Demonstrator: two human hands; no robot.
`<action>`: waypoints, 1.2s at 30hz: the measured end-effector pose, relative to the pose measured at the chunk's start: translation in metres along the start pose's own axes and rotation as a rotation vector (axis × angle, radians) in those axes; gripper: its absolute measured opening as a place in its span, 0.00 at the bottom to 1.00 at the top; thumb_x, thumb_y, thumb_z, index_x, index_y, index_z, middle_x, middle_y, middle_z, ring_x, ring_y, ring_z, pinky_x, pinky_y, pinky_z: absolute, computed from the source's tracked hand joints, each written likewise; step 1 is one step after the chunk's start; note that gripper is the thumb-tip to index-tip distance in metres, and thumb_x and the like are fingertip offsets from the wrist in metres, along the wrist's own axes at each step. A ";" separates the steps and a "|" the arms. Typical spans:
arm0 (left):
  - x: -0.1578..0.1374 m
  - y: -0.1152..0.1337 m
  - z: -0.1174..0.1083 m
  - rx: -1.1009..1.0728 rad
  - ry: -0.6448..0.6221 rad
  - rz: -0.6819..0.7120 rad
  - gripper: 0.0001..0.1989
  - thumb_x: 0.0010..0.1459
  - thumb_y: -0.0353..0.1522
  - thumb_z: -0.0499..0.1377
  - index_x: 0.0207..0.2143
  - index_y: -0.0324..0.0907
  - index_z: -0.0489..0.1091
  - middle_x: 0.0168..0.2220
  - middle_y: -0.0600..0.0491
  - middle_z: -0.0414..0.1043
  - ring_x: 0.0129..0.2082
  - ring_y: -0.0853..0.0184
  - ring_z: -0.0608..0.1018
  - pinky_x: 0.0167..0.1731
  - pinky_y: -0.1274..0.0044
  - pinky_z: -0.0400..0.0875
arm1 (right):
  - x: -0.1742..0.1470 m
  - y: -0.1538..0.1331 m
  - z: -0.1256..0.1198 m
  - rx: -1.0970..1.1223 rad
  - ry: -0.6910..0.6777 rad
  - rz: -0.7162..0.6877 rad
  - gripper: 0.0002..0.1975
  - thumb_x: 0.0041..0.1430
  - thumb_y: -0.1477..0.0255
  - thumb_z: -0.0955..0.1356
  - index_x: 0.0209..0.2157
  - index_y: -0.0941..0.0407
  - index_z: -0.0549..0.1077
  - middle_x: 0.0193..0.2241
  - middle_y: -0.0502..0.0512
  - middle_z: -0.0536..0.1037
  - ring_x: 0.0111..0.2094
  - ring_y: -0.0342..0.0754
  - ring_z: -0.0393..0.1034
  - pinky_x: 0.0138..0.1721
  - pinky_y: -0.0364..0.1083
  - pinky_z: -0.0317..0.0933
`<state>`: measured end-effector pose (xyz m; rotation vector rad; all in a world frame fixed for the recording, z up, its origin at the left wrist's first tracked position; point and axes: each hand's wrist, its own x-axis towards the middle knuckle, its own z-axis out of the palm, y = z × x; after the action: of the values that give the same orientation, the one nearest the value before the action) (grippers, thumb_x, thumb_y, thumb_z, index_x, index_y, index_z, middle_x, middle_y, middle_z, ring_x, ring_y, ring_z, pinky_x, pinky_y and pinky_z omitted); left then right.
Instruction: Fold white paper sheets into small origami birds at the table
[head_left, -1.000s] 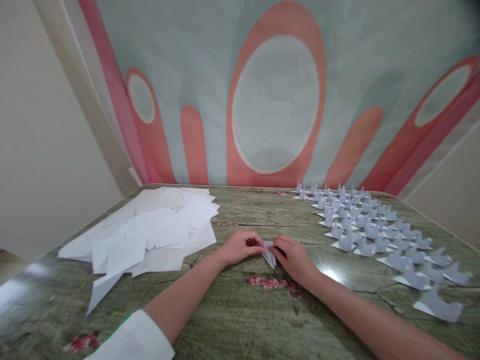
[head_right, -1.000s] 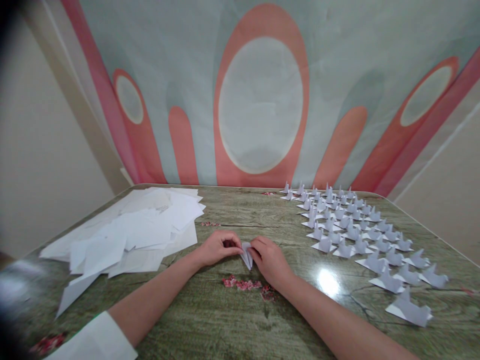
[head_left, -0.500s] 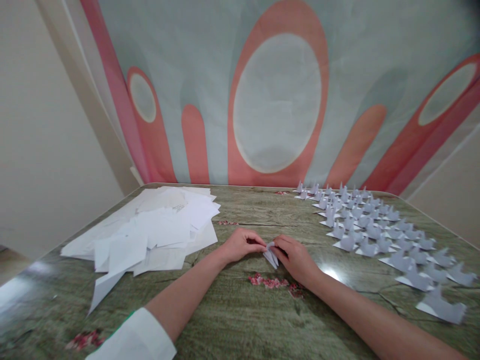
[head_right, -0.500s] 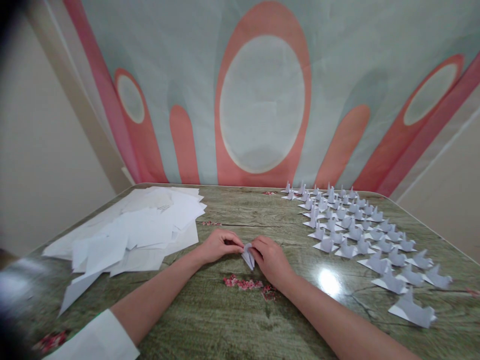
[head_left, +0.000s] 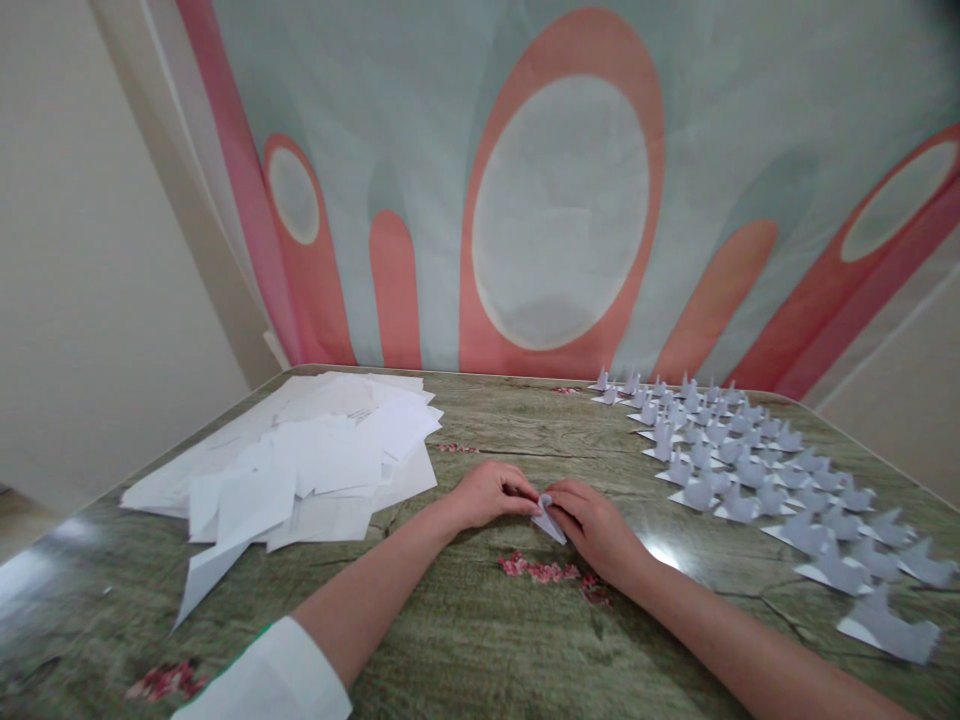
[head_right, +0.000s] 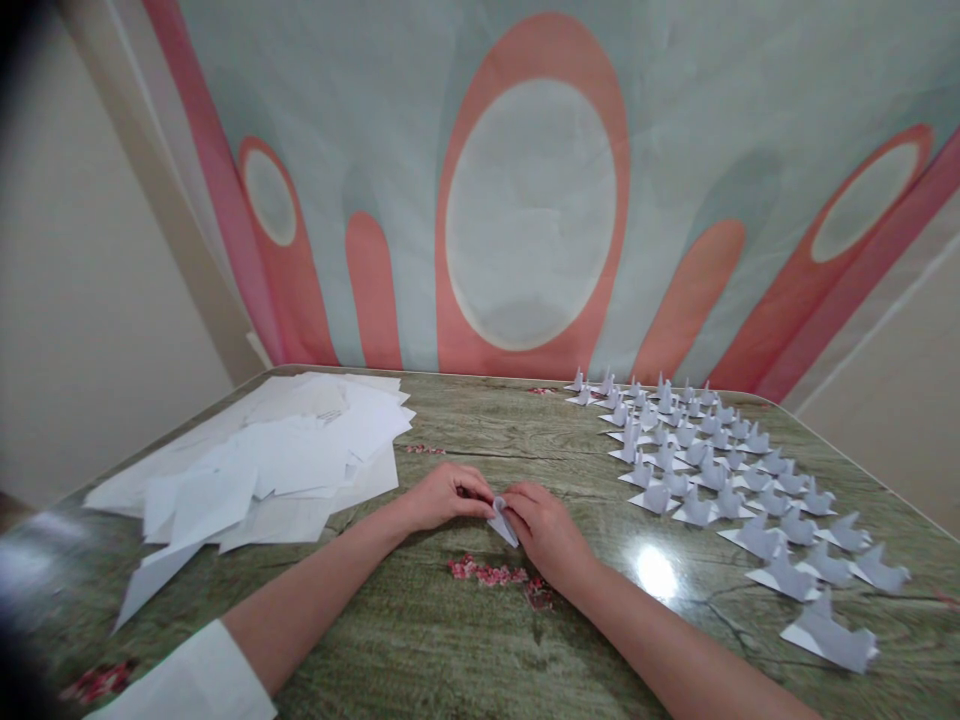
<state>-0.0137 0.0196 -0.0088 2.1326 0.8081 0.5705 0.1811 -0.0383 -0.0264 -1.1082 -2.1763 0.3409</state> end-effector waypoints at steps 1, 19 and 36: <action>0.000 -0.001 0.001 0.010 0.001 -0.001 0.14 0.47 0.40 0.63 0.34 0.41 0.77 0.30 0.52 0.74 0.29 0.70 0.73 0.29 0.82 0.62 | 0.000 -0.001 -0.001 0.013 -0.002 0.010 0.09 0.60 0.74 0.61 0.38 0.54 0.72 0.36 0.56 0.73 0.38 0.47 0.67 0.40 0.47 0.63; -0.004 0.012 0.011 0.127 0.041 -0.040 0.11 0.51 0.37 0.61 0.35 0.43 0.77 0.28 0.54 0.73 0.28 0.69 0.72 0.29 0.81 0.62 | -0.001 -0.004 -0.006 0.086 -0.032 0.060 0.09 0.59 0.77 0.61 0.37 0.54 0.71 0.36 0.55 0.71 0.37 0.47 0.67 0.40 0.46 0.63; -0.012 0.020 0.018 0.263 0.136 -0.001 0.09 0.56 0.35 0.56 0.33 0.44 0.76 0.32 0.53 0.74 0.33 0.68 0.73 0.35 0.80 0.65 | -0.002 -0.002 -0.006 0.088 -0.009 0.022 0.10 0.58 0.77 0.62 0.39 0.54 0.72 0.36 0.55 0.72 0.37 0.47 0.67 0.40 0.47 0.64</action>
<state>-0.0036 -0.0077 -0.0051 2.3497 1.0067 0.6444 0.1847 -0.0418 -0.0220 -1.0846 -2.1371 0.4472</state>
